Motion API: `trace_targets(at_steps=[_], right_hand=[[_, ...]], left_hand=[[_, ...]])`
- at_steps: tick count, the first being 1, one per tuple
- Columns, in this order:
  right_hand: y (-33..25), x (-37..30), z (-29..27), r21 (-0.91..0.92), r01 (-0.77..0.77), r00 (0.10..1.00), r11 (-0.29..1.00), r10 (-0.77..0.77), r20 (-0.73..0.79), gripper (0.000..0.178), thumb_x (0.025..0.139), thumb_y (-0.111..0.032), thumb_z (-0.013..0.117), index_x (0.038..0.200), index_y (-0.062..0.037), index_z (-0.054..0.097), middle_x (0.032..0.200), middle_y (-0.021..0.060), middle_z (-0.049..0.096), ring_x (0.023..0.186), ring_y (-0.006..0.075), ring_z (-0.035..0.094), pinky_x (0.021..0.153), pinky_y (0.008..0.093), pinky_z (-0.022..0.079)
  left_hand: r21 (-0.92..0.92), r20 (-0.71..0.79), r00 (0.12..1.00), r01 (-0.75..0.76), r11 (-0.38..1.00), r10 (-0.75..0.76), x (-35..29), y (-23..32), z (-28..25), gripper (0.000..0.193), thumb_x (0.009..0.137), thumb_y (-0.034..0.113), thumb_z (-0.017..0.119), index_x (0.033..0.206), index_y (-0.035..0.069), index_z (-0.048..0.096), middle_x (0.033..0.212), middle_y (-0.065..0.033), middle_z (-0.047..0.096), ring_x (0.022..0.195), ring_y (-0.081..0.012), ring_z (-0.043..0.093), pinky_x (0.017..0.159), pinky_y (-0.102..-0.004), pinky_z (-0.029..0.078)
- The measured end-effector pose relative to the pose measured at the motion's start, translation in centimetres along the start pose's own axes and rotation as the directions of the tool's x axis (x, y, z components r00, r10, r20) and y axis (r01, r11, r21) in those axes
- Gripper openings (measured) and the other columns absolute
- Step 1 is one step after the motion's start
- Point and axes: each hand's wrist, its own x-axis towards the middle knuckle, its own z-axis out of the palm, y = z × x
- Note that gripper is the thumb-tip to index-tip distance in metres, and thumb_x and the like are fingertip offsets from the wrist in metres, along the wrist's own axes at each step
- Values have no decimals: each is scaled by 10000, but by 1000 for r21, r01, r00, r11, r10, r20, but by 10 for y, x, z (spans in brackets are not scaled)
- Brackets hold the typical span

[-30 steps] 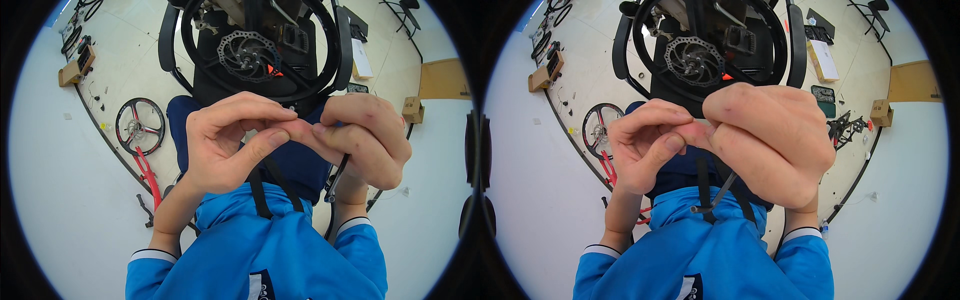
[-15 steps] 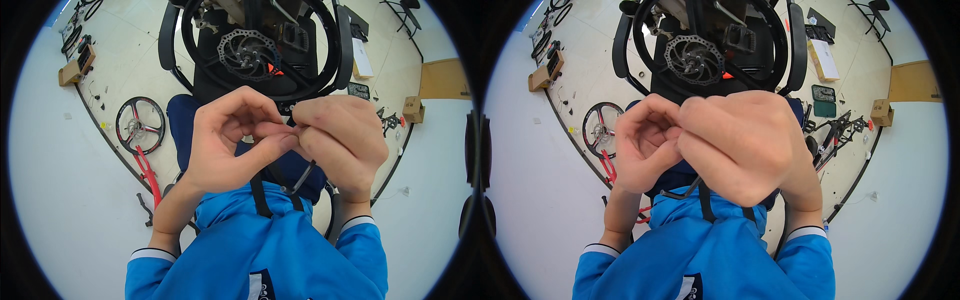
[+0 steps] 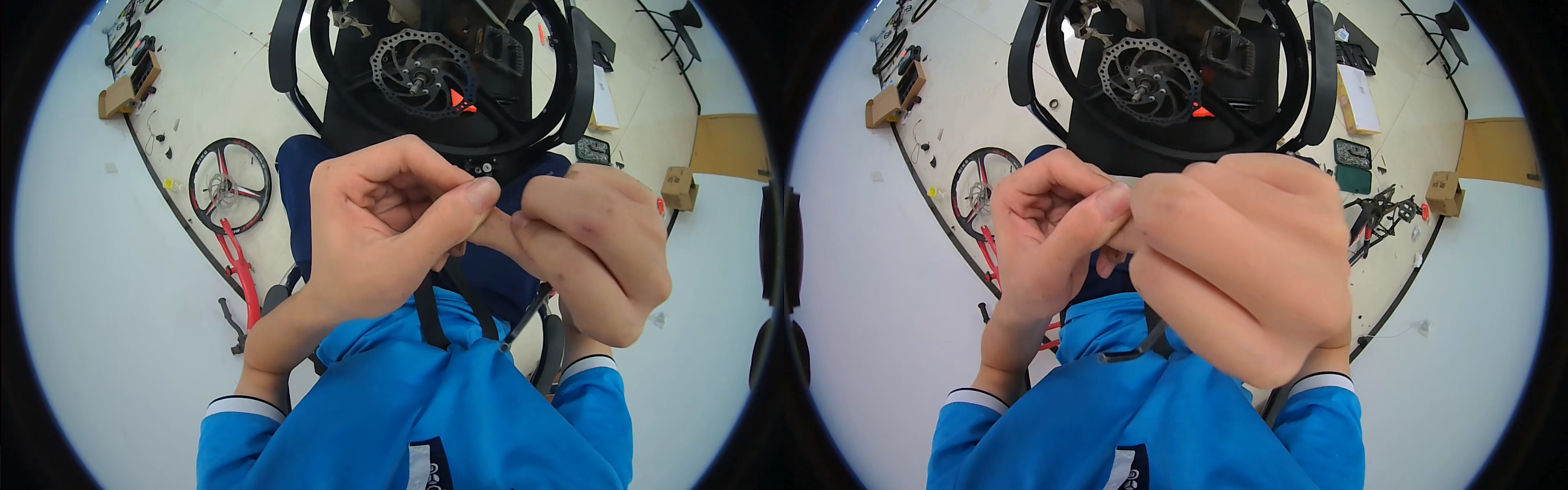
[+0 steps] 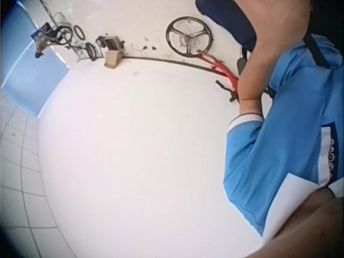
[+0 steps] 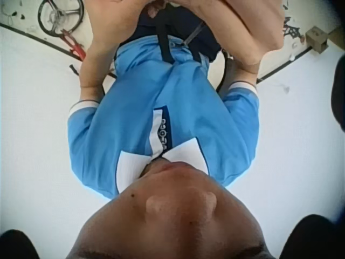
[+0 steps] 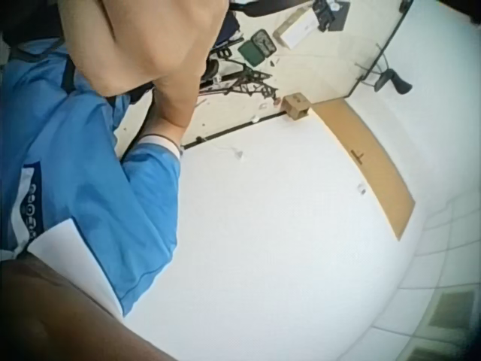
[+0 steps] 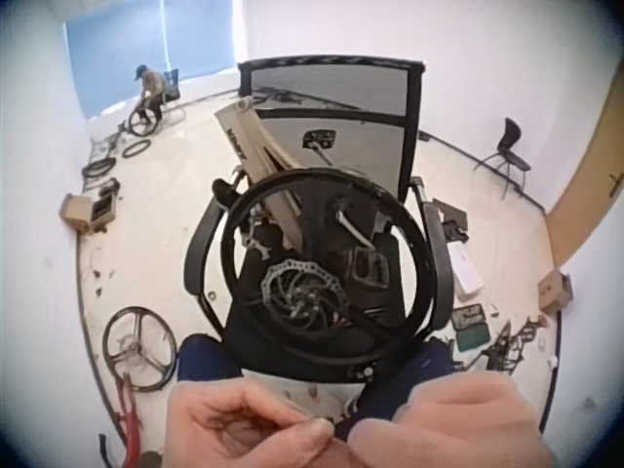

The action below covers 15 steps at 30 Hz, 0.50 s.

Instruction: The person is assembling a bicycle disc brake rotor onto a wheel hub. They use an Allen key to tighten the mounting bolts, securing the rotor to the hub.

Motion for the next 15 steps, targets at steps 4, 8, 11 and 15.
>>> trace_targets(at_steps=[4, 8, 11, 15], right_hand=[[4, -6, 4, -60, 96, 992, 994, -101, -76, 249, 612, -196, 802, 712, -40, 636, 742, 71, 634, 645, 205, 619, 621, 340, 536], [2, -7, 7, -56, 102, 985, 993, -109, -135, 272, 641, -239, 794, 738, -46, 628, 746, 99, 635, 627, 206, 605, 614, 344, 539], [0, -7, 8, -43, 72, 984, 997, -78, -163, 276, 645, -247, 792, 748, -51, 628, 757, 109, 639, 628, 210, 603, 620, 344, 542], [-4, -8, 8, -53, 30, 984, 998, -39, -176, 286, 646, -249, 799, 764, -56, 624, 759, 101, 640, 650, 214, 607, 638, 346, 549]], left_hand=[[-29, -13, 1000, -11, 1000, 11, -4, 2, 3, 73, 865, 5, 707, 879, -48, 659, 730, -80, 671, 602, -55, 615, 502, -159, 449], [55, 7, 1000, -29, 998, 29, -6, 9, 7, 51, 884, -20, 597, 839, -36, 578, 808, -159, 646, 526, -93, 538, 452, -214, 440], [25, 30, 998, -59, 998, 58, -5, 8, 6, 55, 883, -17, 593, 836, -38, 573, 803, -168, 642, 521, -98, 528, 449, -222, 439], [23, 47, 996, -71, 997, 70, -3, 9, 6, 53, 887, -4, 595, 852, -38, 573, 806, -170, 641, 525, -100, 532, 444, -218, 437]])
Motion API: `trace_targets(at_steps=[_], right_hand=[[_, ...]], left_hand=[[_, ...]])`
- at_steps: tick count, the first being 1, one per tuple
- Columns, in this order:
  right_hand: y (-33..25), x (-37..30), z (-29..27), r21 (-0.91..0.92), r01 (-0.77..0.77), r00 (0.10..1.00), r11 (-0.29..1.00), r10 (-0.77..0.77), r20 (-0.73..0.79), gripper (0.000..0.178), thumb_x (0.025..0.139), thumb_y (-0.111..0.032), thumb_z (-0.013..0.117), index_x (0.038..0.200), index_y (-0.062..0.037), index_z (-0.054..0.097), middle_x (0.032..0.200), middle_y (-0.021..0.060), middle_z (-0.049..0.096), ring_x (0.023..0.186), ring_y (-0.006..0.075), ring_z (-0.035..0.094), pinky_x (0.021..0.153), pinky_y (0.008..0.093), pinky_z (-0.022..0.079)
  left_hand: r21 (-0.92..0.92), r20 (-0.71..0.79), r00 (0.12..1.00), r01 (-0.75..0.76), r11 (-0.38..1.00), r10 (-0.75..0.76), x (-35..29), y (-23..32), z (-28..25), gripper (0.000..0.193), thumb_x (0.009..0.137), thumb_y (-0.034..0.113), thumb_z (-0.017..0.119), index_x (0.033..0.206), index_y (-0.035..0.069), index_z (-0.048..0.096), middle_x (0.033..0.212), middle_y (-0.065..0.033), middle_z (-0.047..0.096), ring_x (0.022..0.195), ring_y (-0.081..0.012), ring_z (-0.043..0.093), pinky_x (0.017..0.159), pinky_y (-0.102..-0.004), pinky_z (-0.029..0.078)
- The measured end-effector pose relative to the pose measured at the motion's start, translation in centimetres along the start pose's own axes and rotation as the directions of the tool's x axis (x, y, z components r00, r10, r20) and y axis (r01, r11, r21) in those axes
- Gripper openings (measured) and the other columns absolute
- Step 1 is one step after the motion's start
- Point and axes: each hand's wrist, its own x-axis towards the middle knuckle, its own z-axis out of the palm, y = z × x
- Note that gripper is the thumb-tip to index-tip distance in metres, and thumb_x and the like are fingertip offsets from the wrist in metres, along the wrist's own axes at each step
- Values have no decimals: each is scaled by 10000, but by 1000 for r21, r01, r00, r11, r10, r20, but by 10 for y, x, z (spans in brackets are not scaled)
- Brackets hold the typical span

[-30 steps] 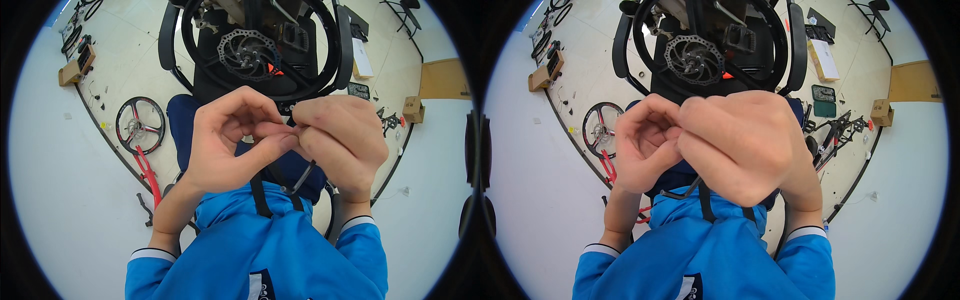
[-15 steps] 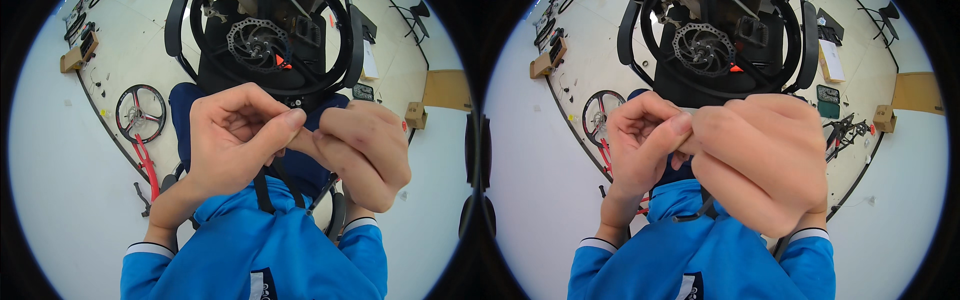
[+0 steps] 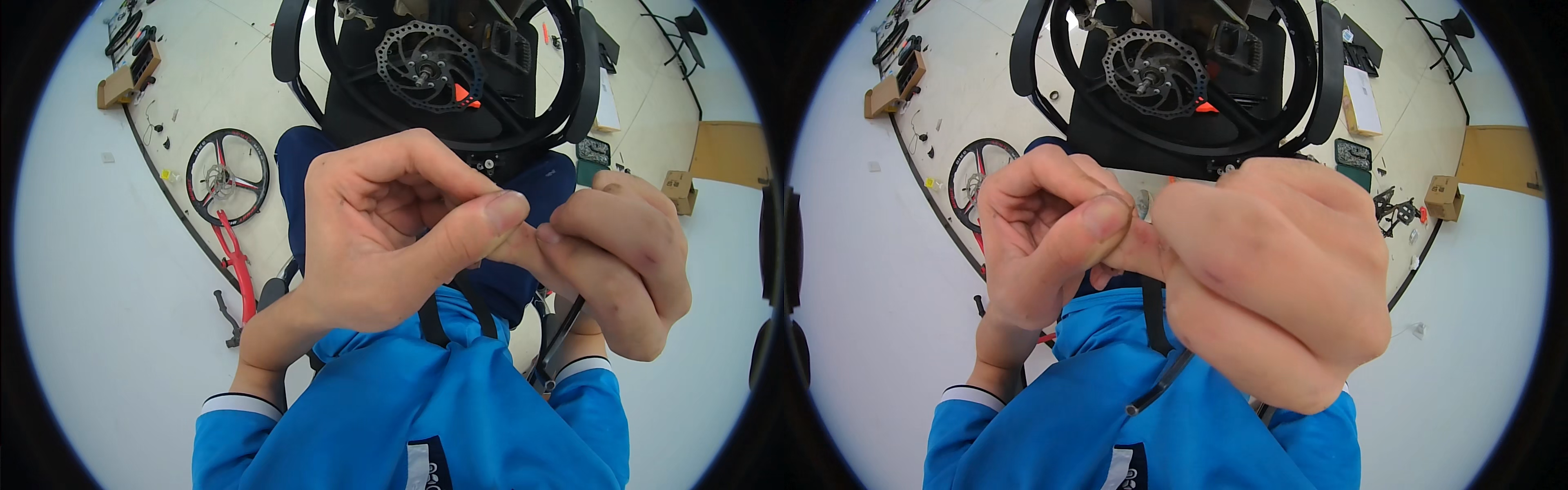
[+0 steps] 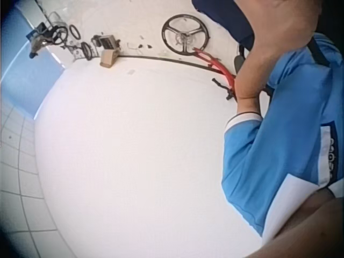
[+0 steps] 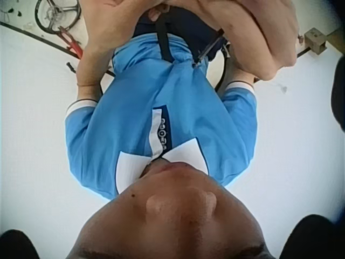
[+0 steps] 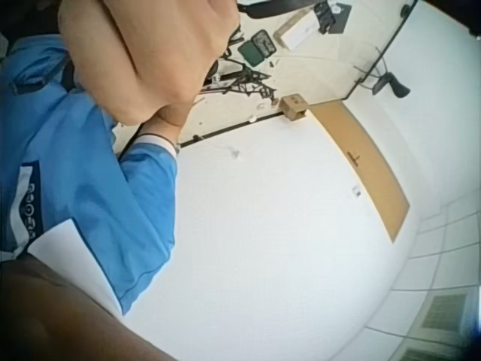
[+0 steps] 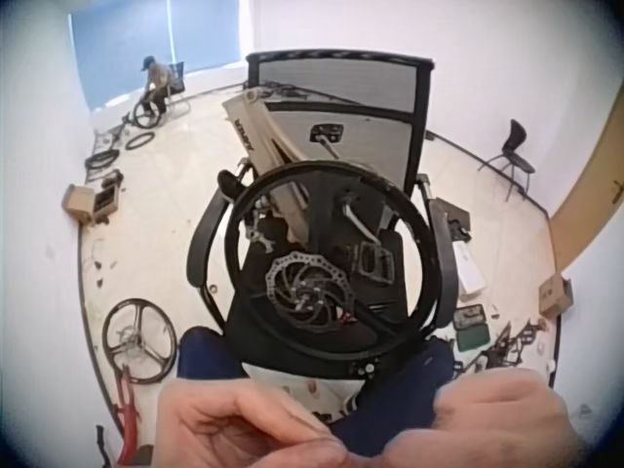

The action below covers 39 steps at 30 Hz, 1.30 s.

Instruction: The person is assembling a bicycle disc brake rotor onto a wheel hub. They use an Allen key to tighten the mounting bolts, securing the rotor to the hub.

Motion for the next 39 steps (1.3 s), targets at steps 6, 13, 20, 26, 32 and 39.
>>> trace_targets(at_steps=[6, 13, 20, 26, 32, 39], right_hand=[[2, -2, 5, -26, 24, 999, 999, -25, -39, 297, 646, -250, 809, 772, -60, 618, 766, 94, 639, 669, 215, 613, 654, 353, 555], [0, -3, 1, -26, 12, 1000, 1000, -12, -13, 287, 653, -248, 810, 771, -68, 621, 776, 94, 639, 678, 211, 617, 662, 350, 553], [3, -3, 7, 37, 40, 999, 999, -39, -10, 232, 681, -177, 808, 806, -53, 657, 834, 92, 646, 664, 192, 605, 626, 329, 528], [5, -1, -4, 134, -91, 982, 987, 67, 175, 243, 621, -83, 854, 716, -44, 634, 786, 77, 630, 610, 190, 590, 564, 310, 497], [57, -33, 40, 166, -136, 988, 977, 121, 96, 343, 627, -40, 825, 604, -26, 483, 668, 67, 543, 559, 182, 564, 464, 261, 421], [109, -82, 87, 25, -717, 609, 696, 609, 509, 302, 695, -161, 802, 825, 12, 591, 632, 83, 492, 558, 204, 519, 544, 319, 422]], left_hand=[[-9, 4, 1000, 5, 1000, -5, -2, 0, -2, 63, 883, 12, 610, 868, -35, 570, 829, -181, 639, 526, -99, 537, 437, -211, 434], [-15, 21, 1000, 6, 1000, -6, -1, -1, -2, 56, 884, 9, 603, 878, -36, 570, 849, -181, 635, 518, -94, 530, 436, -211, 432], [-57, 6, 999, 35, 998, -35, 0, -6, -4, 47, 878, -5, 608, 889, -38, 578, 864, -175, 636, 555, -97, 547, 458, -211, 433], [-135, -3, 999, 51, 990, -52, 1, -14, -6, 100, 893, 63, 703, 919, -24, 662, 788, -87, 695, 611, -43, 603, 501, -163, 448], [-80, -41, 937, 344, 935, -348, 18, -54, -23, 126, 910, 105, 686, 880, -10, 643, 745, -63, 673, 595, -60, 597, 509, -184, 467], [265, -161, 851, 526, 808, -501, 29, -143, -63, 190, 949, 176, 641, 937, -11, 673, 751, -46, 658, 668, -87, 601, 584, -230, 496]])
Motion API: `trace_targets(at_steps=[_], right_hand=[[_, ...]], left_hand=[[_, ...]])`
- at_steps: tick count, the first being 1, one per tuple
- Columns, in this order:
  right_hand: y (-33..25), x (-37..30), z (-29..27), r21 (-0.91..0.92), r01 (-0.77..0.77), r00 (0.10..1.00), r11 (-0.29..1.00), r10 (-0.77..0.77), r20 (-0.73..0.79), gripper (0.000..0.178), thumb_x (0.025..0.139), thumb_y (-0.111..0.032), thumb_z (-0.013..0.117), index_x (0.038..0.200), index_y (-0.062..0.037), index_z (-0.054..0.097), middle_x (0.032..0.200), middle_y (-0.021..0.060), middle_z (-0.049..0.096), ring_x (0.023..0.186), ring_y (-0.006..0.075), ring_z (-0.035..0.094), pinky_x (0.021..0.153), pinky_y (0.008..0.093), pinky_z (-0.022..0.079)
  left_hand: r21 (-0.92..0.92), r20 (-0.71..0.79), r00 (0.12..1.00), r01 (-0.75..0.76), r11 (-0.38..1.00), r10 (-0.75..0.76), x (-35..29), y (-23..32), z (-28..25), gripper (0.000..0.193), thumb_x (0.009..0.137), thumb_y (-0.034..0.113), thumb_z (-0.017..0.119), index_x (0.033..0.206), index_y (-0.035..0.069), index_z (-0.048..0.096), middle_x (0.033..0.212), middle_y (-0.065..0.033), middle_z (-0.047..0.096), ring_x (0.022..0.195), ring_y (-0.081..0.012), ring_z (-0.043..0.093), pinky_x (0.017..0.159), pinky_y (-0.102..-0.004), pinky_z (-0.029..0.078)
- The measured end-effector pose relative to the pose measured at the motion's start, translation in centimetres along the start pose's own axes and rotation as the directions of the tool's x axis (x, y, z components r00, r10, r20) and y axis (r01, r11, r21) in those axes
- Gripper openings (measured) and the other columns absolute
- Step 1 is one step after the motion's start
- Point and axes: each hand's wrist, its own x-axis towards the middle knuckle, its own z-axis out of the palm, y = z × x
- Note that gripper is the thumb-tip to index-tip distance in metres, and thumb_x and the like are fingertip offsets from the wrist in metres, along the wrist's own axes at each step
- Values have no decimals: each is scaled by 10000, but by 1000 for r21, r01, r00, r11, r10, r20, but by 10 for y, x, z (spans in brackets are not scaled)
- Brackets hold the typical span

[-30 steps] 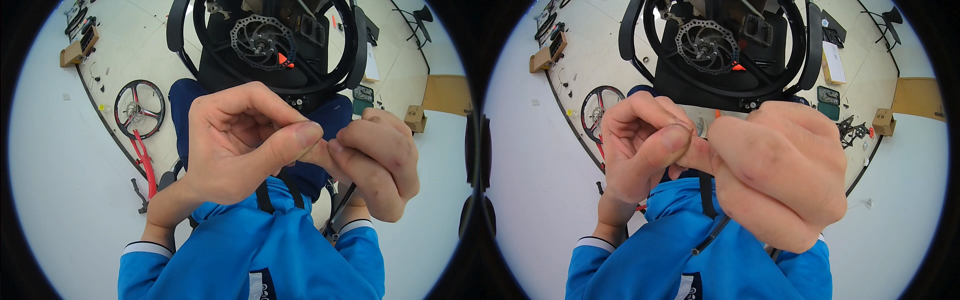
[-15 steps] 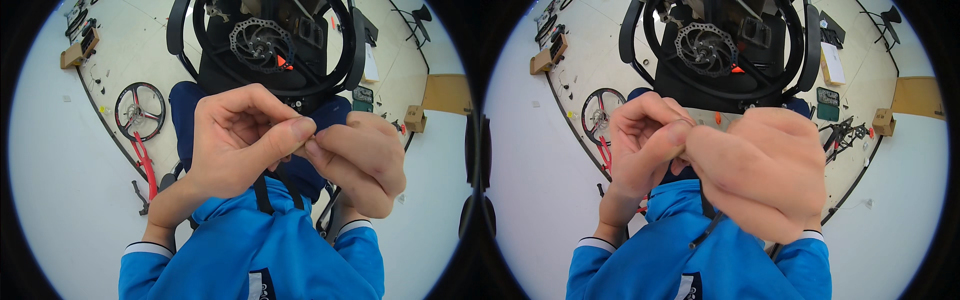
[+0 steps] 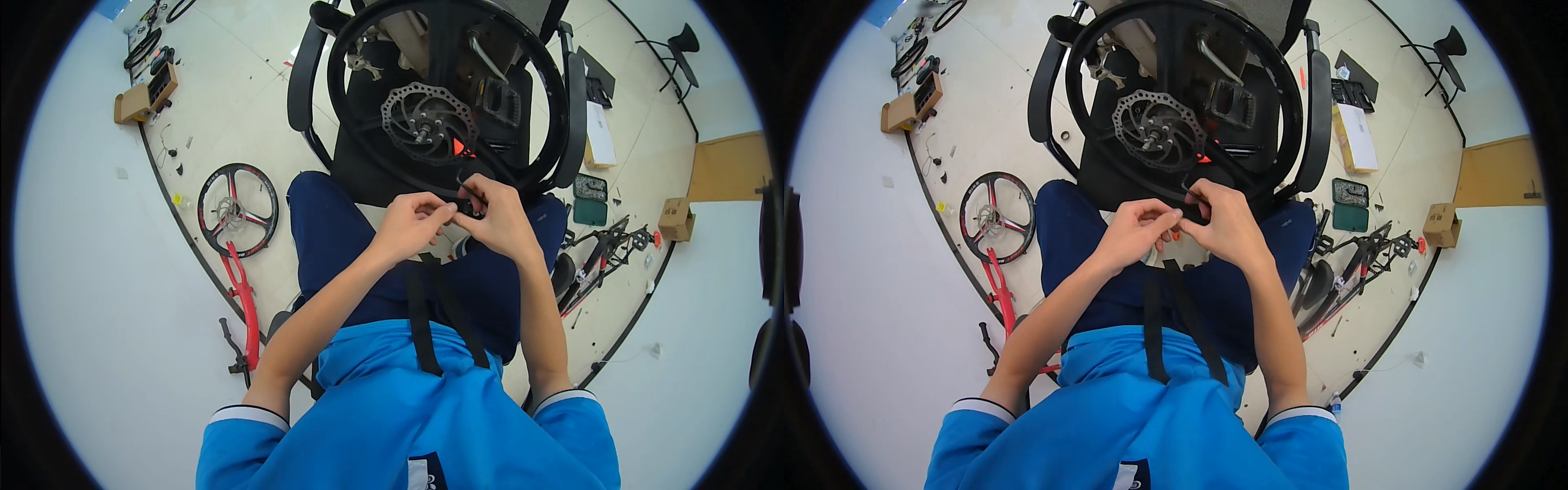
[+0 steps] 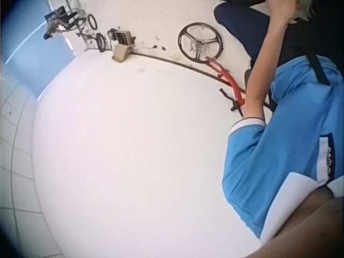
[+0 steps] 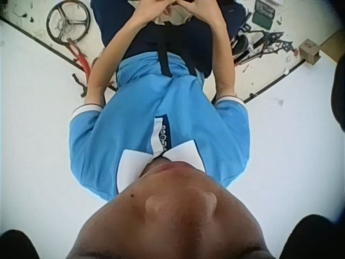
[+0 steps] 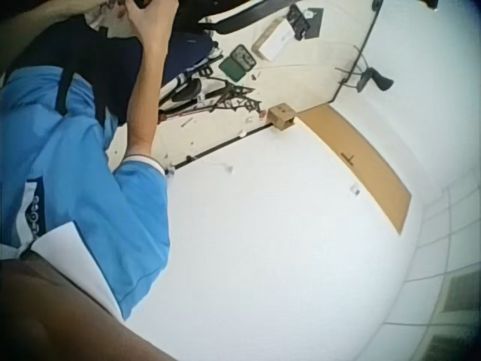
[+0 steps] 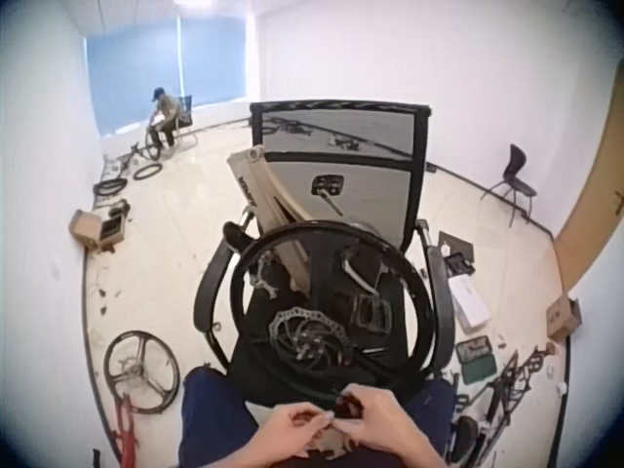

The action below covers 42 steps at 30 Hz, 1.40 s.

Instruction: The person is assembling a bicycle disc brake rotor onto a wheel hub. They use an Allen key to tighten the mounting bolts, securing the rotor to the hub.

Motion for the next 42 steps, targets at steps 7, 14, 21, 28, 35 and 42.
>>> trace_targets(at_steps=[7, 14, 21, 28, 35, 42], right_hand=[[14, 15, 23, 222, 54, 988, 974, -20, -153, 162, 939, -84, 603, 1013, 48, 659, 809, 131, 663, 672, 129, 581, 632, 258, 454], [1, 45, 48, 170, 171, 900, 971, -83, -429, 125, 894, -65, 605, 910, 45, 663, 799, 191, 643, 738, 360, 623, 656, 393, 478], [4, 33, 40, 134, 159, 767, 978, -37, -641, 107, 866, -84, 689, 878, 18, 656, 702, 87, 581, 564, 189, 540, 532, 298, 419], [47, 19, -26, 151, -151, 454, 977, 204, -867, 427, 835, -225, 787, 1139, 19, 613, 552, -24, 418, 507, 57, 368, 499, 228, 332], [87, 53, -53, 165, -138, 546, 977, 214, -810, 280, 894, -225, 695, 970, 44, 682, 548, 62, 534, 494, 123, 473, 514, 301, 393], [88, 86, -61, 91, -153, 561, 984, 162, -812, 306, 891, -261, 679, 949, 39, 687, 555, 104, 554, 495, 210, 524, 547, 334, 425]], left_hand=[[-18, -260, 931, -268, 963, 255, 24, 19, -18, 231, 914, 190, 682, 972, -32, 709, 765, -45, 672, 660, -74, 618, 585, -216, 507], [308, -285, 842, -371, 876, 457, 53, 46, -21, 185, 888, 139, 688, 954, -28, 730, 789, -47, 696, 666, -61, 606, 578, -211, 481], [834, -73, 411, -474, 281, 909, 74, 76, -49, 287, 779, 167, 768, 1021, 37, 684, 943, -103, 644, 871, -257, 595, 784, -332, 479], [687, 75, 698, -554, 471, 712, 100, 87, -73, 277, 880, 261, 692, 1012, 20, 655, 910, -125, 656, 877, -268, 610, 811, -354, 473], [451, -38, 743, -584, 675, 669, 113, 74, -64, 197, 918, 182, 639, 931, -14, 659, 713, -87, 664, 671, -147, 628, 669, -266, 473], [436, -176, 745, -527, 729, 644, 111, 61, -56, 187, 945, 158, 633, 962, -27, 650, 779, -51, 665, 750, -100, 629, 706, -239, 470]])
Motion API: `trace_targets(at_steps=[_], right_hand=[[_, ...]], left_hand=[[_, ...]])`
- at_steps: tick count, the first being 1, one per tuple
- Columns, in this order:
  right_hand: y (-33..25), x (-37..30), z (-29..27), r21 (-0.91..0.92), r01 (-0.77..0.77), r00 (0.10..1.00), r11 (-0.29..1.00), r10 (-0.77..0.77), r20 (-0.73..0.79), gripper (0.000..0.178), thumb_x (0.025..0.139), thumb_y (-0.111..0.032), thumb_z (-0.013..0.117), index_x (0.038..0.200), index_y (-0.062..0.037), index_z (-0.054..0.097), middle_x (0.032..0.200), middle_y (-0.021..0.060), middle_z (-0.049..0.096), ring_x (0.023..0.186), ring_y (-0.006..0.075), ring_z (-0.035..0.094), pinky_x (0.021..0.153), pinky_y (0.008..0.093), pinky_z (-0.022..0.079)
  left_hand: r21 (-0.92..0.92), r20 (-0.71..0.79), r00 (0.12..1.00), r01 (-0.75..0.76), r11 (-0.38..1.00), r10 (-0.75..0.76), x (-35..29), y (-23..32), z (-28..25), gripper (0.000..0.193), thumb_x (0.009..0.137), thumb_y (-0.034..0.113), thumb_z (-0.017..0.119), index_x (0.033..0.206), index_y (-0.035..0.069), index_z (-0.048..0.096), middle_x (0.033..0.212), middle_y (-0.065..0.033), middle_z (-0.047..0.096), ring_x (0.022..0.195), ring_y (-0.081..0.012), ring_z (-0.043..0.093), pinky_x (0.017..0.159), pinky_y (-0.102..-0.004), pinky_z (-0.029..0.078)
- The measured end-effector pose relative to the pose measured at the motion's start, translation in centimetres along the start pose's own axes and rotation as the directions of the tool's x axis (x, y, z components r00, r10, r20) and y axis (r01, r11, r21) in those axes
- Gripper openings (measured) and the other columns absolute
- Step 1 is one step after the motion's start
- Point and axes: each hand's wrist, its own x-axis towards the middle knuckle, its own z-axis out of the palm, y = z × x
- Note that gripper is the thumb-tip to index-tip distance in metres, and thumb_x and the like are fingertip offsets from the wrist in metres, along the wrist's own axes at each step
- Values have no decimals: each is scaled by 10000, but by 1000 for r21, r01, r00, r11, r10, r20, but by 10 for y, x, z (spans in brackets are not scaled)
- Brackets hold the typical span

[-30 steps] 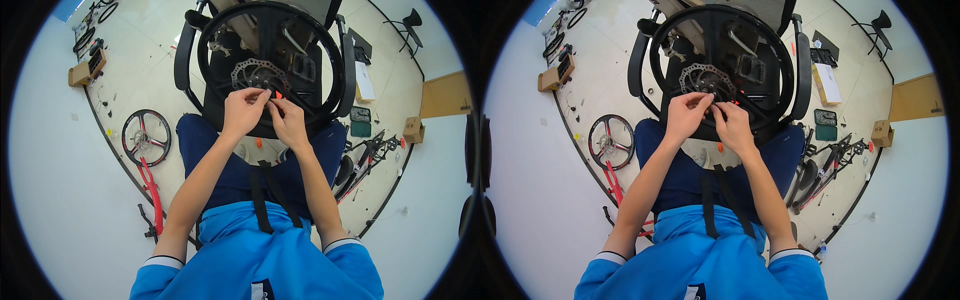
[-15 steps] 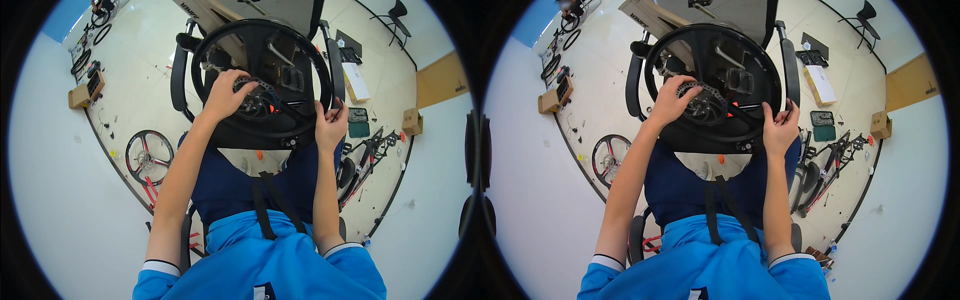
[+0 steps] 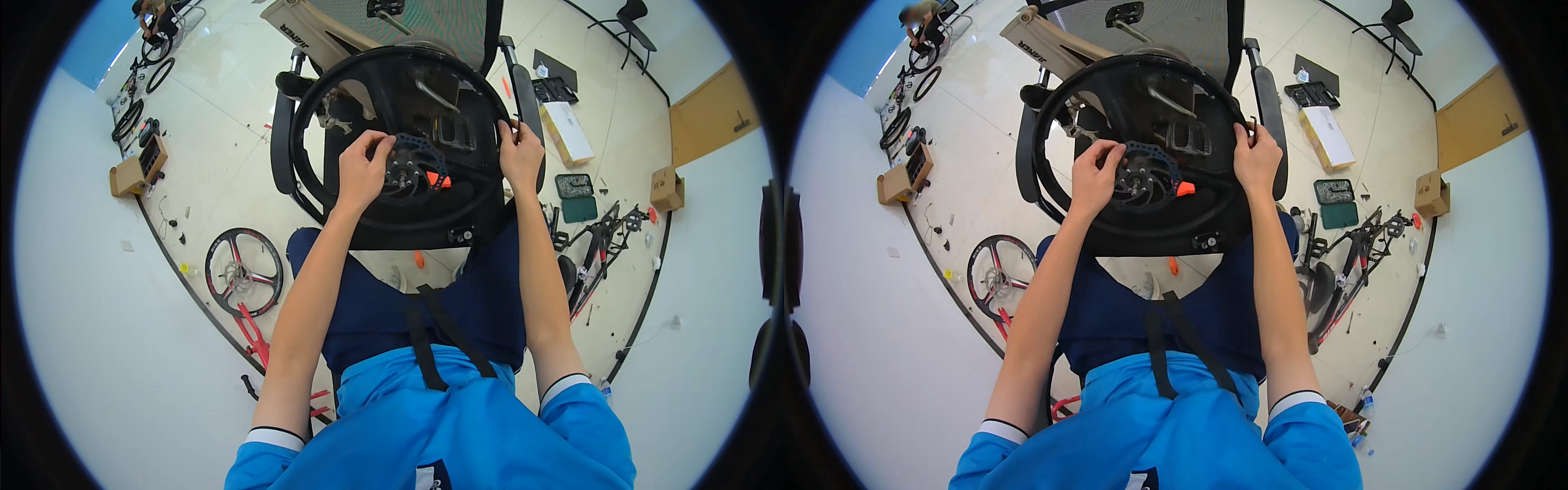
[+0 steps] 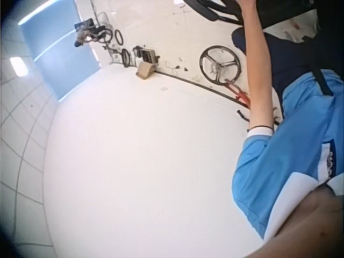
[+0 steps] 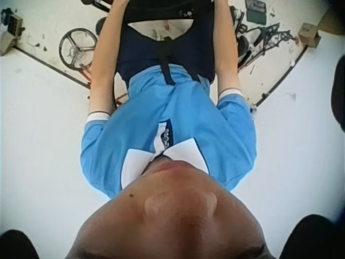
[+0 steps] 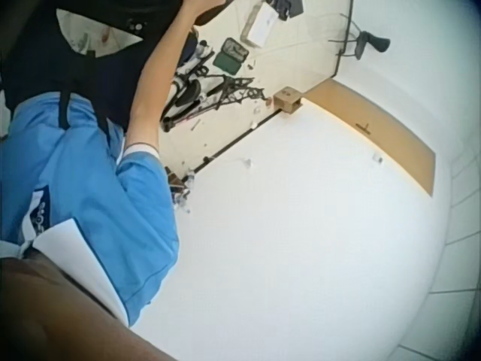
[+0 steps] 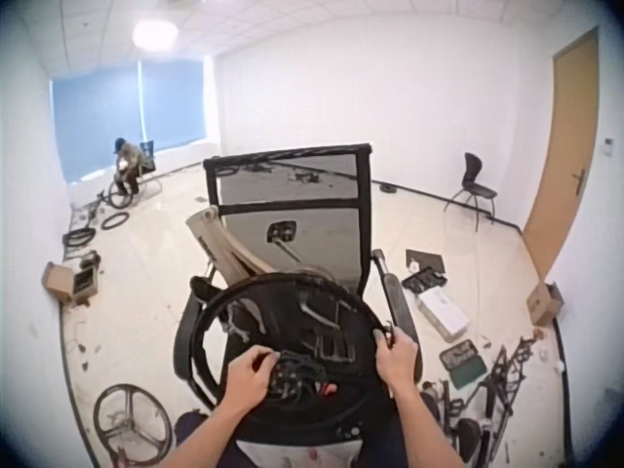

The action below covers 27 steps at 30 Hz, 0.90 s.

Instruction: The person is assembling a bicycle disc brake rotor onto a wheel hub. They use an Allen key to tighten the mounting bolts, securing the rotor to the hub.

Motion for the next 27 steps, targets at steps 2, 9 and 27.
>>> trace_targets(at_steps=[2, 9, 27], right_hand=[[-3, -1, -4, 0, -36, 999, 999, 36, -3, 322, 908, -282, 662, 995, 28, 672, 616, 107, 593, 542, 197, 551, 570, 329, 439], [-44, -96, -16, 146, 131, 952, 981, -165, 256, 152, 976, -127, 530, 941, -8, 619, 740, 159, 626, 651, 264, 642, 631, 328, 488], [-49, -69, 20, 178, 594, 541, 785, -553, 633, 143, 941, -212, 578, 985, -77, 597, 768, 158, 657, 729, 374, 641, 610, 460, 500]], left_hand=[[18, -12, 1000, 4, 1000, -4, 0, 4, 2, 198, 943, 171, 638, 963, -26, 652, 780, -54, 667, 747, -104, 632, 707, -240, 472], [10, -71, 997, -6, 1000, 6, -3, 7, 5, 197, 904, 193, 658, 929, -3, 669, 745, -90, 685, 696, -151, 648, 683, -269, 484], [516, 18, 860, -444, 732, 510, -41, 19, -2, 189, 756, 63, 746, 943, 73, 727, 1041, -66, 633, 1012, -264, 574, 854, -356, 425]])
